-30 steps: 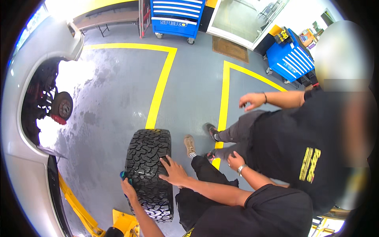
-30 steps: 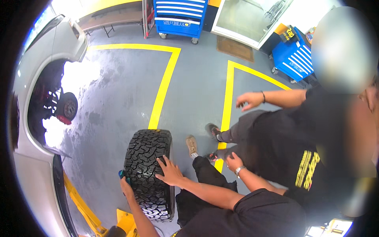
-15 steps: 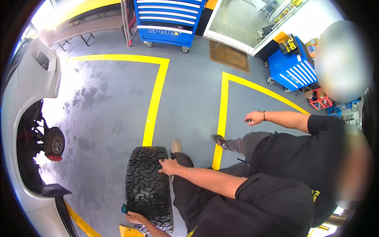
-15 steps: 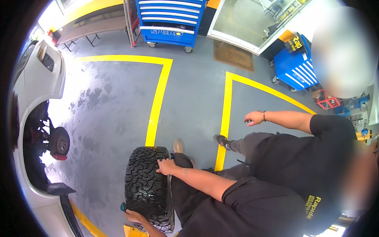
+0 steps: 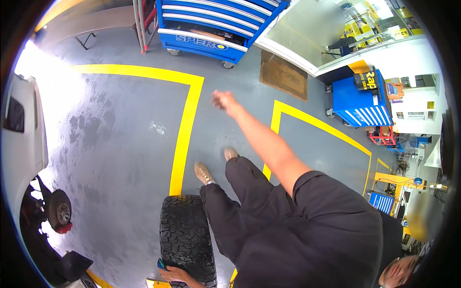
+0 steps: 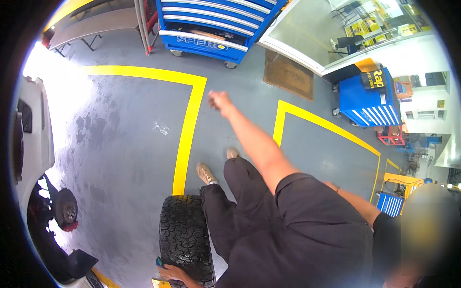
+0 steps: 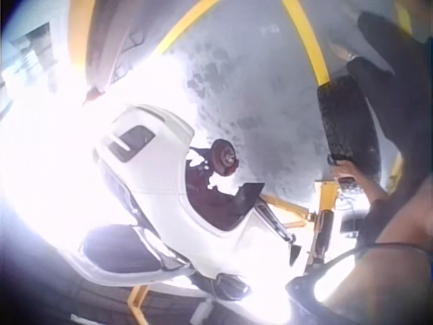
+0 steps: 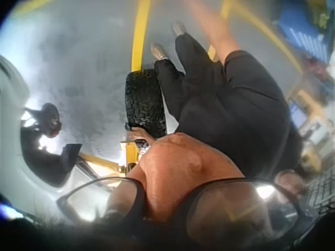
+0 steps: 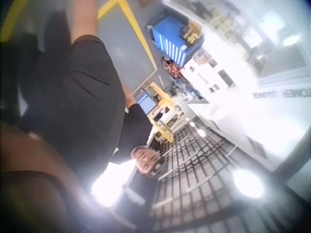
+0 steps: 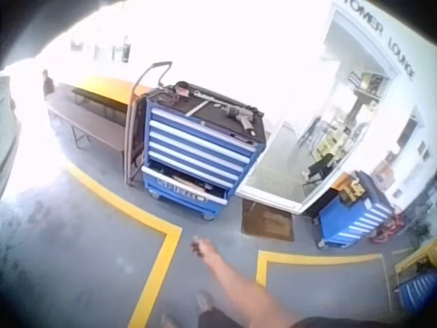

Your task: The person cleans a wet tire with a cloth and a thin tool, then inserts a tool into the tire tread while another person stands nearby.

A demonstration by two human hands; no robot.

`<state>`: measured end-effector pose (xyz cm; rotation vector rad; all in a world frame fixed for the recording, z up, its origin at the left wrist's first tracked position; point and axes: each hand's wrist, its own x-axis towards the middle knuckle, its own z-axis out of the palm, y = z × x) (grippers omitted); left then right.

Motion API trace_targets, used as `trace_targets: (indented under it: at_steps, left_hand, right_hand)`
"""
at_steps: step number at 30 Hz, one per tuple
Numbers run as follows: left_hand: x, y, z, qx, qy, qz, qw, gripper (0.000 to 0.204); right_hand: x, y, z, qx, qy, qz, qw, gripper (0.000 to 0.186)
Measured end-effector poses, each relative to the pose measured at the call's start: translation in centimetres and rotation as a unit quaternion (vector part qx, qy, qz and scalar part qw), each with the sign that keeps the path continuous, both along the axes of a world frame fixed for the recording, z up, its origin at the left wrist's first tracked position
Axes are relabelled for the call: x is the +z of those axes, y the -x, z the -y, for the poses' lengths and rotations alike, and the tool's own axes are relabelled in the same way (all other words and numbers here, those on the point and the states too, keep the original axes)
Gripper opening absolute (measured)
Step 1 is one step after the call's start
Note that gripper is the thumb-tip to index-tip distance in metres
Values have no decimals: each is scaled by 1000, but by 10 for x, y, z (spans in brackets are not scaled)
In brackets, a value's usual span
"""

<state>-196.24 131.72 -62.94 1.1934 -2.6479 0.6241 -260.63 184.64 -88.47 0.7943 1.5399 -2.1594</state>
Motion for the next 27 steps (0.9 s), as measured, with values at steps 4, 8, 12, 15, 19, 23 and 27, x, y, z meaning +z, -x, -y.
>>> trace_targets:
  at_steps: [4, 8, 12, 15, 19, 23, 27]
  left_hand:
    - [16, 27, -24, 59, 41, 48, 996, 49]
    - [38, 113, -132, 51, -3, 82, 995, 60]
    - [34, 141, -168, 62, -1, 100, 993, 59]
    - [31, 156, -182, 75, -7, 111, 991, 59]
    - [18, 170, -195, 87, -28, 117, 989, 58]
    - [5, 180, -202, 94, -44, 119, 987, 57]
    - [10, 182, -206, 101, -42, 126, 986, 57]
  right_hand:
    - [-5, 158, -94, -169, 132, -53, 975, 22]
    - [-34, 260, -175, -289, 162, -63, 941, 22]
    - [-62, 333, -172, -405, 271, 8, 873, 39]
    - [-78, 348, -187, -424, 375, 24, 824, 35]
    - [-91, 328, -177, -420, 326, -73, 844, 22]
    - [-72, 312, -177, -457, 314, -16, 832, 8]
    - [-31, 241, -123, -423, 281, 53, 860, 28]
